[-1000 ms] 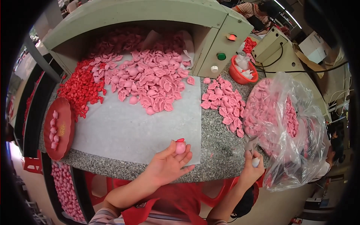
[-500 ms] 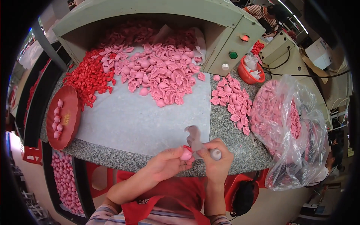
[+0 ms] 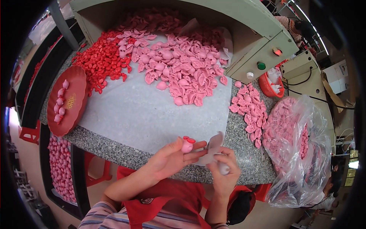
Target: Assembling small pink plastic toy parts by applying adhesive and joining components.
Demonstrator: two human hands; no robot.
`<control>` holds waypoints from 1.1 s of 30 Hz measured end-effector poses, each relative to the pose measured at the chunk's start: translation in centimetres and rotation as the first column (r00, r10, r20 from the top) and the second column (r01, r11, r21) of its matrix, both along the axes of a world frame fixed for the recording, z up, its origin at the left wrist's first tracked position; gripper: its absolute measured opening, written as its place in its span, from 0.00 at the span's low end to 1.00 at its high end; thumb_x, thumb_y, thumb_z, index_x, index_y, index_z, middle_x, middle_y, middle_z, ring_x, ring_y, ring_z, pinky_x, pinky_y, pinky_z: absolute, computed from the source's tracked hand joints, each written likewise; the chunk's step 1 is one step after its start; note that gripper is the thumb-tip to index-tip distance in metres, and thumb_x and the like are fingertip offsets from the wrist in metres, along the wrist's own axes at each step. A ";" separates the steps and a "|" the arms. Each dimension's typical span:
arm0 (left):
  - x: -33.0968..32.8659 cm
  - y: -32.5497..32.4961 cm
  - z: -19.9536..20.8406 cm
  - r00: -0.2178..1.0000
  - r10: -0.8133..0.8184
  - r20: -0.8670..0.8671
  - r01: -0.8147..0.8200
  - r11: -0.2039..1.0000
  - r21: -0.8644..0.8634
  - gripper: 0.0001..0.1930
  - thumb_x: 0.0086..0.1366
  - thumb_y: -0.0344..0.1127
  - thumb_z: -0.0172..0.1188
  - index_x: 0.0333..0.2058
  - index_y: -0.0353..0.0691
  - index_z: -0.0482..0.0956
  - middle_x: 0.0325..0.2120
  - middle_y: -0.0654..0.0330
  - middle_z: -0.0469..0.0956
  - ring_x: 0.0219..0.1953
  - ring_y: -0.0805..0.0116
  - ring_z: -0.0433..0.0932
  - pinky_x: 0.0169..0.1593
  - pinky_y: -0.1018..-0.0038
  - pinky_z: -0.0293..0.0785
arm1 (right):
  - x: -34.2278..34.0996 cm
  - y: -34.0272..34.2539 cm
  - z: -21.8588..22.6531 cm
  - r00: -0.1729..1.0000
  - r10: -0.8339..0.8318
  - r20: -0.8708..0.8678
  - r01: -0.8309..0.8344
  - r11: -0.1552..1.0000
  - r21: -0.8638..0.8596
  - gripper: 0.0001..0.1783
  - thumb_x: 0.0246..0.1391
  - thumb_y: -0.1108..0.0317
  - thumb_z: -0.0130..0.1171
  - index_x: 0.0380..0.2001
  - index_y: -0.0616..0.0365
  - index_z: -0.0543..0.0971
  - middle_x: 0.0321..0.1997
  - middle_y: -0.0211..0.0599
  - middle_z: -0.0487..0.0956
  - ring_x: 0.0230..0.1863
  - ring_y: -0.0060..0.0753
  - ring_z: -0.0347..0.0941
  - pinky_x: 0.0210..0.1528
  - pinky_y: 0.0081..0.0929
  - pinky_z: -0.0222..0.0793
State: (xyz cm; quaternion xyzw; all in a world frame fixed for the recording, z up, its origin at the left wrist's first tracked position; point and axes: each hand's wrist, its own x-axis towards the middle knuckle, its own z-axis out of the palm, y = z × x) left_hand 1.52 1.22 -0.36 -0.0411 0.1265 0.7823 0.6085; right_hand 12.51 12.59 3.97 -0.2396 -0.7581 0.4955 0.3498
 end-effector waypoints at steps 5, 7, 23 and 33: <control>-0.3 -0.8 0.2 0.974 -0.001 -0.227 0.004 1.000 0.010 0.19 0.57 0.44 0.54 0.44 0.40 0.68 0.46 0.54 0.68 0.51 0.60 0.66 0.53 0.63 0.61 | 0.9 0.9 -2.0 0.989 0.037 0.142 -0.024 0.995 -0.095 0.13 0.32 0.83 0.59 0.28 0.61 0.77 0.28 0.35 0.74 0.29 0.27 0.70 0.33 0.20 0.65; -0.9 -1.5 0.8 0.915 -0.057 -0.398 0.053 0.998 -0.022 0.17 0.56 0.39 0.57 0.42 0.38 0.70 0.43 0.54 0.70 0.47 0.64 0.69 0.50 0.68 0.64 | 1.2 3.2 -2.3 0.924 -0.309 0.225 0.351 0.918 -0.182 0.15 0.33 0.82 0.59 0.31 0.61 0.77 0.33 0.36 0.74 0.28 0.25 0.70 0.31 0.19 0.66; -1.9 -2.9 0.4 0.890 -0.018 -0.455 0.000 0.999 -0.040 0.21 0.44 0.21 0.63 0.41 0.32 0.72 0.37 0.56 0.71 0.40 0.68 0.72 0.42 0.76 0.70 | -2.0 -2.4 -0.6 0.946 0.320 -0.058 -0.325 0.936 -0.132 0.16 0.28 0.81 0.66 0.27 0.61 0.75 0.32 0.38 0.71 0.31 0.27 0.69 0.31 0.18 0.67; -1.8 -3.0 -0.2 0.882 0.036 -0.470 -0.051 0.998 -0.019 0.18 0.46 0.22 0.61 0.40 0.32 0.72 0.38 0.54 0.71 0.40 0.67 0.73 0.45 0.74 0.70 | -2.6 -2.7 -0.5 0.953 0.301 -0.016 -0.300 0.952 0.062 0.13 0.32 0.76 0.66 0.26 0.61 0.75 0.30 0.40 0.73 0.29 0.28 0.70 0.28 0.18 0.67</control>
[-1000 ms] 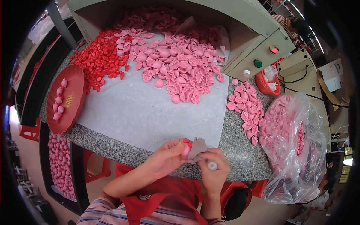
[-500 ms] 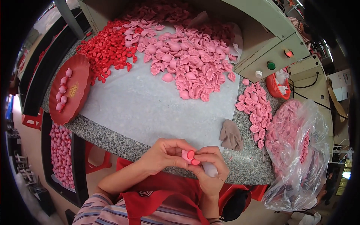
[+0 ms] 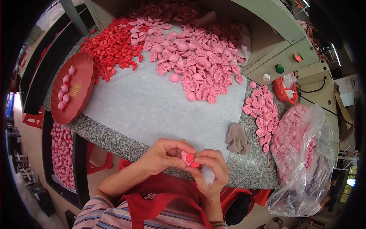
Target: Assembling small pink plastic toy parts by applying adhesive and joining components.
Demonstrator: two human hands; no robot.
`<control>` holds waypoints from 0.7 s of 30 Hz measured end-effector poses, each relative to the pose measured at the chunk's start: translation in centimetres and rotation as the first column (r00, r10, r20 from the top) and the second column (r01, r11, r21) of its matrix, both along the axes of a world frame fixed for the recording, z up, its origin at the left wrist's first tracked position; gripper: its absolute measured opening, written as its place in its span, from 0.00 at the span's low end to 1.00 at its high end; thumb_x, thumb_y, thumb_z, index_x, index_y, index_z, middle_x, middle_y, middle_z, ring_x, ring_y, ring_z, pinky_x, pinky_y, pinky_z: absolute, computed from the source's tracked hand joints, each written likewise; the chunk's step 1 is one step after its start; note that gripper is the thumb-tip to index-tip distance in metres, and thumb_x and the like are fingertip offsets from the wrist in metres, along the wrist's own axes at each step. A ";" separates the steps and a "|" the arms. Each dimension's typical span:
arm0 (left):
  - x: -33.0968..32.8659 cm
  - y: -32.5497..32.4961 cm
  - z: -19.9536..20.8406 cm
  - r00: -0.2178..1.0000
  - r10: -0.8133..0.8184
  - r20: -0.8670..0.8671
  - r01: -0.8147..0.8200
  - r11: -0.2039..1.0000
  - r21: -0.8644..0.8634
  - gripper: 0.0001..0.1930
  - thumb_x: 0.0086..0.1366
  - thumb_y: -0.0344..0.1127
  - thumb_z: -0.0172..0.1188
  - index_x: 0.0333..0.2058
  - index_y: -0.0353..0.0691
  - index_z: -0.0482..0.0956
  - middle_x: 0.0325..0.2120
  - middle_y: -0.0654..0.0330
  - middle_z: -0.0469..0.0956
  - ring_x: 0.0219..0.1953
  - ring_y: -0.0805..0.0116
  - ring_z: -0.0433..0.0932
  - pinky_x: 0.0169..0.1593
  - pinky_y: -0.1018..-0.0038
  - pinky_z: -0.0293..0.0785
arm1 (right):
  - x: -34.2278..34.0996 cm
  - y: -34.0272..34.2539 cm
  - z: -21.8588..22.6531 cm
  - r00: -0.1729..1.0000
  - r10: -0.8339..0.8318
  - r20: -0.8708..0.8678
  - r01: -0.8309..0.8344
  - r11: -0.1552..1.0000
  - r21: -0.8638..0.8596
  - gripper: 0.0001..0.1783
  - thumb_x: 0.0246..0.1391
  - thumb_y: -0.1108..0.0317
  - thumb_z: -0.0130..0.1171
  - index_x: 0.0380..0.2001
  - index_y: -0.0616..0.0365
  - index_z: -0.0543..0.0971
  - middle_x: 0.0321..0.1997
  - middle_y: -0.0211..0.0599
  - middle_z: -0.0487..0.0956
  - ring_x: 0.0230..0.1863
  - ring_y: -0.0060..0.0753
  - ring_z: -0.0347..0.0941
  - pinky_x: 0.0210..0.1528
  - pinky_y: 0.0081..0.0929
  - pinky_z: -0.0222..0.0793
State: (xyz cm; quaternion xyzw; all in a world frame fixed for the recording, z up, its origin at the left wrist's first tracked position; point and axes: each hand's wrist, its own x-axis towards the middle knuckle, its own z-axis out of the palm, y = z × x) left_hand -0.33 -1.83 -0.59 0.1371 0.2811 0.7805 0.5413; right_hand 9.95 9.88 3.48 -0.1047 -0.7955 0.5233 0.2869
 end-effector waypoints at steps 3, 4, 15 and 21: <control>0.4 0.4 0.0 0.997 -0.014 0.077 0.014 1.000 0.005 0.17 0.50 0.24 0.60 0.41 0.32 0.72 0.38 0.53 0.72 0.41 0.66 0.73 0.45 0.73 0.70 | 0.2 -0.1 -0.2 0.999 -0.047 0.011 0.047 0.999 -0.004 0.14 0.32 0.77 0.66 0.27 0.62 0.75 0.32 0.39 0.73 0.29 0.25 0.70 0.29 0.16 0.66; 0.6 0.3 0.0 0.986 -0.017 0.166 0.017 1.000 0.002 0.16 0.52 0.25 0.58 0.41 0.33 0.71 0.38 0.53 0.72 0.42 0.65 0.73 0.46 0.72 0.70 | 0.2 -0.2 -0.2 0.999 -0.042 0.009 0.043 0.999 -0.007 0.14 0.32 0.77 0.66 0.27 0.62 0.75 0.32 0.39 0.73 0.29 0.25 0.70 0.29 0.16 0.66; 1.2 1.2 0.6 0.946 -0.027 0.323 0.004 0.997 0.071 0.20 0.54 0.27 0.57 0.47 0.34 0.67 0.41 0.53 0.71 0.44 0.64 0.72 0.48 0.72 0.70 | 0.7 -0.5 -0.8 0.993 -0.121 -0.010 0.114 0.958 -0.263 0.16 0.31 0.86 0.63 0.29 0.63 0.74 0.38 0.39 0.69 0.37 0.27 0.69 0.37 0.19 0.69; 0.5 0.6 0.6 1.000 0.015 0.017 -0.014 0.998 -0.064 0.19 0.47 0.22 0.62 0.41 0.33 0.70 0.40 0.54 0.71 0.44 0.67 0.71 0.44 0.75 0.71 | 0.5 -0.2 -0.8 0.999 -0.036 -0.018 0.027 0.932 -0.361 0.12 0.33 0.83 0.63 0.26 0.63 0.75 0.38 0.40 0.69 0.37 0.30 0.69 0.39 0.22 0.67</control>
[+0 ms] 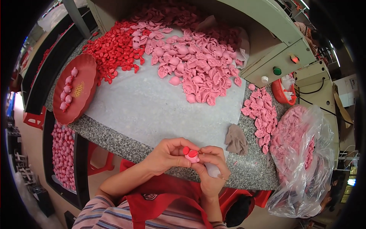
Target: Assembling small pink plastic toy parts by applying adhesive and joining components.
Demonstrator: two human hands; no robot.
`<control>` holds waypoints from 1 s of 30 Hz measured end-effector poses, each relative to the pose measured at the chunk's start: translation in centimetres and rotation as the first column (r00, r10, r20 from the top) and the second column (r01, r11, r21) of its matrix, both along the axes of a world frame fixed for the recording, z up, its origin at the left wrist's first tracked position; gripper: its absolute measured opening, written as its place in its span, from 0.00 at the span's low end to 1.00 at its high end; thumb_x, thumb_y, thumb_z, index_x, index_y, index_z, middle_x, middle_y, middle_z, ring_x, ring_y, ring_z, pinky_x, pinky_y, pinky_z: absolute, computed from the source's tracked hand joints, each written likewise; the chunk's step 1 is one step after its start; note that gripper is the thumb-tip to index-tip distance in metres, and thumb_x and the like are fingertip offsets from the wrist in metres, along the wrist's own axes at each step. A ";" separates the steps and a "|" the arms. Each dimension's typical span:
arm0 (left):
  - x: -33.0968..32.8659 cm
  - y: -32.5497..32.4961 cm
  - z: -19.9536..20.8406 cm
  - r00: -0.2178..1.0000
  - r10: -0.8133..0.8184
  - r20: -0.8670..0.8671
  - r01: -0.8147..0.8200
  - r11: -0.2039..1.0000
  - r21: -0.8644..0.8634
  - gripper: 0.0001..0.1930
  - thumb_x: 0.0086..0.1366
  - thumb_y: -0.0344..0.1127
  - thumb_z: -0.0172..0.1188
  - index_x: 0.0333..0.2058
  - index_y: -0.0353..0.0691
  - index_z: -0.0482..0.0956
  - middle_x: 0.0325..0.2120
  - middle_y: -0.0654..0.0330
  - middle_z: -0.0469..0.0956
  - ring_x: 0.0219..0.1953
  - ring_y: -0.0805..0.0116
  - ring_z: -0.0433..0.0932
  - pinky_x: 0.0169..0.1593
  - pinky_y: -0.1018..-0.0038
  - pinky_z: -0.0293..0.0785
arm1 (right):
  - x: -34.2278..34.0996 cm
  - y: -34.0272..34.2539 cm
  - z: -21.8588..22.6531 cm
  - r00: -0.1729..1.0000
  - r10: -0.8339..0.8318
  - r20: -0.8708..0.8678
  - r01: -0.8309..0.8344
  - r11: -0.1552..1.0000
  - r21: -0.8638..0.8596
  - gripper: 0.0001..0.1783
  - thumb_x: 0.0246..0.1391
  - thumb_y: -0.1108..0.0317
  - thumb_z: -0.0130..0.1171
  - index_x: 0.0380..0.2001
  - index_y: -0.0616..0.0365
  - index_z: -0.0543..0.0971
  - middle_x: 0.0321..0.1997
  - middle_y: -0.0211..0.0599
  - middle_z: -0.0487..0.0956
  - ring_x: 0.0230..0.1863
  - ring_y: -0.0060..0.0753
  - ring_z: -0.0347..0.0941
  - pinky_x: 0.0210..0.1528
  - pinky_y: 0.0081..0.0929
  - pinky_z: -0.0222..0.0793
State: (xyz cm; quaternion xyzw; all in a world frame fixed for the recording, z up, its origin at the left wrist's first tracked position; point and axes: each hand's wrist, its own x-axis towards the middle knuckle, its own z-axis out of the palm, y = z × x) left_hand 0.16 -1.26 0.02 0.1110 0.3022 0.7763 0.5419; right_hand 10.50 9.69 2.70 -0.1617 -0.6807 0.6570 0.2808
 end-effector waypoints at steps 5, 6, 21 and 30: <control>-0.1 -0.2 -0.1 0.991 0.058 -0.124 -0.054 0.998 0.033 0.17 0.45 0.22 0.63 0.38 0.34 0.73 0.37 0.54 0.71 0.40 0.69 0.72 0.42 0.77 0.71 | 0.0 0.1 -0.4 0.998 0.063 -0.014 -0.063 0.998 -0.020 0.11 0.34 0.80 0.63 0.26 0.62 0.75 0.37 0.40 0.70 0.38 0.31 0.69 0.40 0.23 0.66; -0.2 -0.3 0.0 0.988 0.059 -0.145 -0.053 0.998 0.043 0.17 0.45 0.21 0.63 0.37 0.34 0.73 0.37 0.55 0.71 0.39 0.69 0.72 0.41 0.78 0.71 | 0.0 0.1 -0.4 0.997 0.074 -0.017 -0.075 0.997 -0.030 0.10 0.34 0.80 0.64 0.25 0.62 0.76 0.37 0.40 0.70 0.38 0.31 0.68 0.40 0.23 0.66; 1.4 0.6 -2.3 0.891 -0.178 0.417 0.084 0.969 0.235 0.18 0.53 0.33 0.59 0.42 0.32 0.69 0.39 0.51 0.71 0.40 0.62 0.74 0.46 0.74 0.71 | -0.2 5.6 -1.1 0.738 -0.672 0.067 0.493 0.604 0.626 0.08 0.36 0.78 0.61 0.25 0.64 0.76 0.35 0.37 0.73 0.34 0.32 0.70 0.36 0.24 0.66; 1.3 0.7 -2.6 0.866 -0.099 0.490 0.030 0.989 0.146 0.17 0.54 0.31 0.57 0.42 0.31 0.69 0.41 0.54 0.71 0.41 0.65 0.74 0.47 0.73 0.70 | 1.0 3.4 0.7 0.961 -0.180 0.208 0.220 0.957 -0.188 0.11 0.32 0.79 0.64 0.26 0.63 0.76 0.31 0.37 0.70 0.30 0.25 0.67 0.32 0.18 0.63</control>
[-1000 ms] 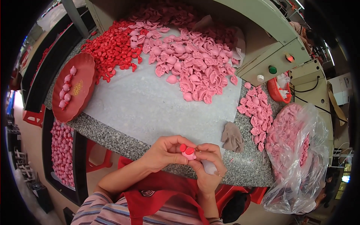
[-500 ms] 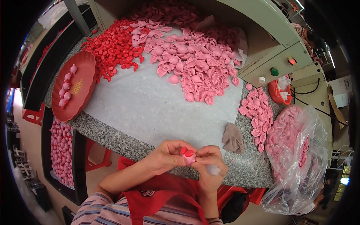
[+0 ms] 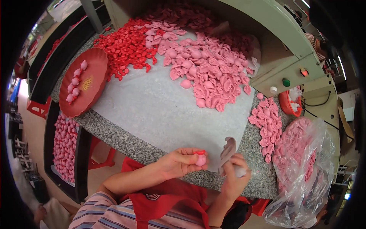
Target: Assembling small pink plastic toy parts by applying adhesive and joining components.
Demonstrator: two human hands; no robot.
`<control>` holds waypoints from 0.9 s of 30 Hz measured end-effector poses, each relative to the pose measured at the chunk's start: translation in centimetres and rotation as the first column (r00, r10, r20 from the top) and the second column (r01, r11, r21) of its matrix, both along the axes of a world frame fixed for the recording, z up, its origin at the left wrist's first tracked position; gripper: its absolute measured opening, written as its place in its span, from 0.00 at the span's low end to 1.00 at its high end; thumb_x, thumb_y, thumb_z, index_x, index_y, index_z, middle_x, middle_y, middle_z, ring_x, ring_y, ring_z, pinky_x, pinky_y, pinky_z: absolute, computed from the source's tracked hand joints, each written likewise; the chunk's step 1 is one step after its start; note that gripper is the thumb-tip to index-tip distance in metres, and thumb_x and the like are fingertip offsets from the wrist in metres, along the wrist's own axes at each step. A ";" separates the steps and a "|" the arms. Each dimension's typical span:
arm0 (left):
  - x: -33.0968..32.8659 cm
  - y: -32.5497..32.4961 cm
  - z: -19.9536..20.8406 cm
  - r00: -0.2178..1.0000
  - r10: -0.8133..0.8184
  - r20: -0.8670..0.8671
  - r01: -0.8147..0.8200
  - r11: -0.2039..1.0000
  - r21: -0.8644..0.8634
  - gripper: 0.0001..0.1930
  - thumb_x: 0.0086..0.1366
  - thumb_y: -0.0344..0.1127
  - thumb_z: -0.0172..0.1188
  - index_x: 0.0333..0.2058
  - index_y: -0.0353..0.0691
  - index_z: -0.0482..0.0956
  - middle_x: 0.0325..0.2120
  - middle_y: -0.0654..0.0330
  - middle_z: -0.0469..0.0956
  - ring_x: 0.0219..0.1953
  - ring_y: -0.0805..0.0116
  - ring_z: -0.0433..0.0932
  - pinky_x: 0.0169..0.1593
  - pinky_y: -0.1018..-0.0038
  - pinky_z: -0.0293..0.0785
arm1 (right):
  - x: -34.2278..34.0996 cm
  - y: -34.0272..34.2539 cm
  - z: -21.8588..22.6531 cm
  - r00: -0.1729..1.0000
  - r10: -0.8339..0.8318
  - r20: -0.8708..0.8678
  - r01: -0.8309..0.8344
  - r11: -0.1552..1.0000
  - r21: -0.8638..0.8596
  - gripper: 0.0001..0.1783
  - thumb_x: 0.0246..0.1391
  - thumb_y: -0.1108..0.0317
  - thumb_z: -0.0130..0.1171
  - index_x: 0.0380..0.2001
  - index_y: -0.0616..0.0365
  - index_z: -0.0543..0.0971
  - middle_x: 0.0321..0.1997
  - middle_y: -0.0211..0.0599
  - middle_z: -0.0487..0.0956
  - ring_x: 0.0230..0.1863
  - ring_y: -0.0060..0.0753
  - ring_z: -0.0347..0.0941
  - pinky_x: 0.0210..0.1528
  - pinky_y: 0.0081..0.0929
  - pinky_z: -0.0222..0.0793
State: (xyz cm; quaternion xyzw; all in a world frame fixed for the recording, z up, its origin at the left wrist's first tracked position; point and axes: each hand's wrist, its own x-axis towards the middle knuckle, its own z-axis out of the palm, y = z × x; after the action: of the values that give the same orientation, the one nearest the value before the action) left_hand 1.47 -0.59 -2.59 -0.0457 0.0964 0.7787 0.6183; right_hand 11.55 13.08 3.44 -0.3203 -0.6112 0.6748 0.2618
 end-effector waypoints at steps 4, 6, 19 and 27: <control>0.3 0.0 0.1 0.980 0.047 -0.192 -0.053 0.998 -0.028 0.18 0.54 0.27 0.55 0.44 0.31 0.70 0.41 0.57 0.73 0.43 0.69 0.72 0.47 0.75 0.67 | -1.6 -3.7 0.4 0.986 0.162 0.032 -0.161 0.902 0.400 0.11 0.28 0.82 0.64 0.21 0.62 0.76 0.28 0.35 0.70 0.25 0.24 0.66 0.29 0.17 0.61; 0.2 -0.7 0.4 0.962 0.047 -0.267 -0.076 0.992 -0.098 0.18 0.53 0.27 0.56 0.44 0.31 0.70 0.40 0.58 0.73 0.43 0.70 0.72 0.46 0.76 0.67 | -1.3 -3.4 0.3 0.978 0.204 0.050 -0.209 0.921 0.329 0.11 0.27 0.83 0.63 0.20 0.62 0.76 0.27 0.35 0.70 0.26 0.25 0.66 0.28 0.17 0.61; -16.9 -16.3 6.8 -0.212 -0.721 -0.660 -0.946 -0.019 0.324 0.21 0.47 0.26 0.61 0.43 0.32 0.71 0.38 0.53 0.68 0.36 0.63 0.73 0.40 0.75 0.70 | 5.2 7.4 0.0 0.730 -0.592 0.342 -0.138 0.362 0.922 0.11 0.44 0.69 0.59 0.33 0.61 0.76 0.29 0.43 0.75 0.27 0.36 0.71 0.32 0.28 0.67; -14.7 -16.6 4.3 -0.103 -0.954 -0.282 -0.988 0.065 0.141 0.18 0.47 0.32 0.60 0.39 0.40 0.70 0.28 0.56 0.72 0.29 0.55 0.73 0.30 0.66 0.69 | 3.0 6.0 0.8 0.756 -0.603 0.257 0.010 0.402 0.915 0.17 0.44 0.64 0.61 0.33 0.67 0.76 0.32 0.48 0.77 0.31 0.37 0.73 0.37 0.30 0.68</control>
State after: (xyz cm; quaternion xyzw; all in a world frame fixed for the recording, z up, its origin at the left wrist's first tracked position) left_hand -13.24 -17.16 1.68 0.1370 0.9680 0.1056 -0.1818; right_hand 14.60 19.05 4.24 -0.4327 -0.8383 0.0738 0.3234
